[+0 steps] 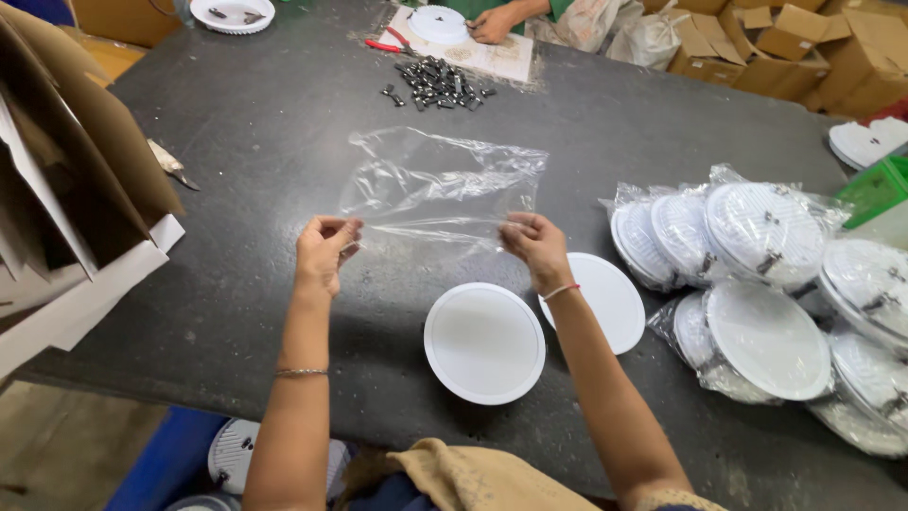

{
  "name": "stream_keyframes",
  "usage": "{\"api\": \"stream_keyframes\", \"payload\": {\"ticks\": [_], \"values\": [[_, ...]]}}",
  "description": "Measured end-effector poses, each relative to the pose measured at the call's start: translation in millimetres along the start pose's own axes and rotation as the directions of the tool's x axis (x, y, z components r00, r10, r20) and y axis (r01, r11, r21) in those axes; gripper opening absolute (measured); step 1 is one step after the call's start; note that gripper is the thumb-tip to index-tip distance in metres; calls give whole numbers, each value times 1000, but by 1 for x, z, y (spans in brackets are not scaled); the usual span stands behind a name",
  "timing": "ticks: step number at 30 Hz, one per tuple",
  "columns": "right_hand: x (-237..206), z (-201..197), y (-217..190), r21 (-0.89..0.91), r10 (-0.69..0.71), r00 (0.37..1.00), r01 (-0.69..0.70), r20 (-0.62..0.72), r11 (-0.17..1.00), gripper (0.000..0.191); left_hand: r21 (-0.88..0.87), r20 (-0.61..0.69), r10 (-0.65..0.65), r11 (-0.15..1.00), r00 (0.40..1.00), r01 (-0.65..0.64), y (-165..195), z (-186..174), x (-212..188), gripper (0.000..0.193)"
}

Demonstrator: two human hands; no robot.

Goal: The person sits at a workbench and packs round LED panel lights one at a time into clear plastic bags, pulling bags from a sack below the bench, wrapping each panel and stacking the wrapped panels on the bench.

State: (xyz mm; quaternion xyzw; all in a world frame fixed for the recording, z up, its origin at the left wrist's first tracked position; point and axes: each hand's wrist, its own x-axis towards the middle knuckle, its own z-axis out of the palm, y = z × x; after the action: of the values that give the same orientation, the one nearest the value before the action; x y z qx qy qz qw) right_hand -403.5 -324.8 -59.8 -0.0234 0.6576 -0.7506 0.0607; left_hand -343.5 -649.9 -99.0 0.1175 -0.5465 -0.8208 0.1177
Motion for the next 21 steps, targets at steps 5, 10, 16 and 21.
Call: {"api": "stream_keyframes", "payload": {"ticks": [5, 10, 16, 21], "values": [[9, -13, -5, -112, -26, 999, 28, 23, 993, 24, 85, 163, -154, 986, 974, 142, 17, 3, 11, 33], [19, -11, 3, -142, -62, 998, 61, -2, 988, 15, 43, 34, 28, 999, 999, -29, 27, 19, 31, 23], [19, -3, 9, -50, -17, 1000, 16, -20, 999, 17, 261, -250, 178, 959, 952, -111, 30, 27, 47, 21], [2, 19, 13, -43, 38, 997, -41, -67, 998, 13, 873, -119, 756, 389, 643, -296, 29, 57, 34, 44]]}}
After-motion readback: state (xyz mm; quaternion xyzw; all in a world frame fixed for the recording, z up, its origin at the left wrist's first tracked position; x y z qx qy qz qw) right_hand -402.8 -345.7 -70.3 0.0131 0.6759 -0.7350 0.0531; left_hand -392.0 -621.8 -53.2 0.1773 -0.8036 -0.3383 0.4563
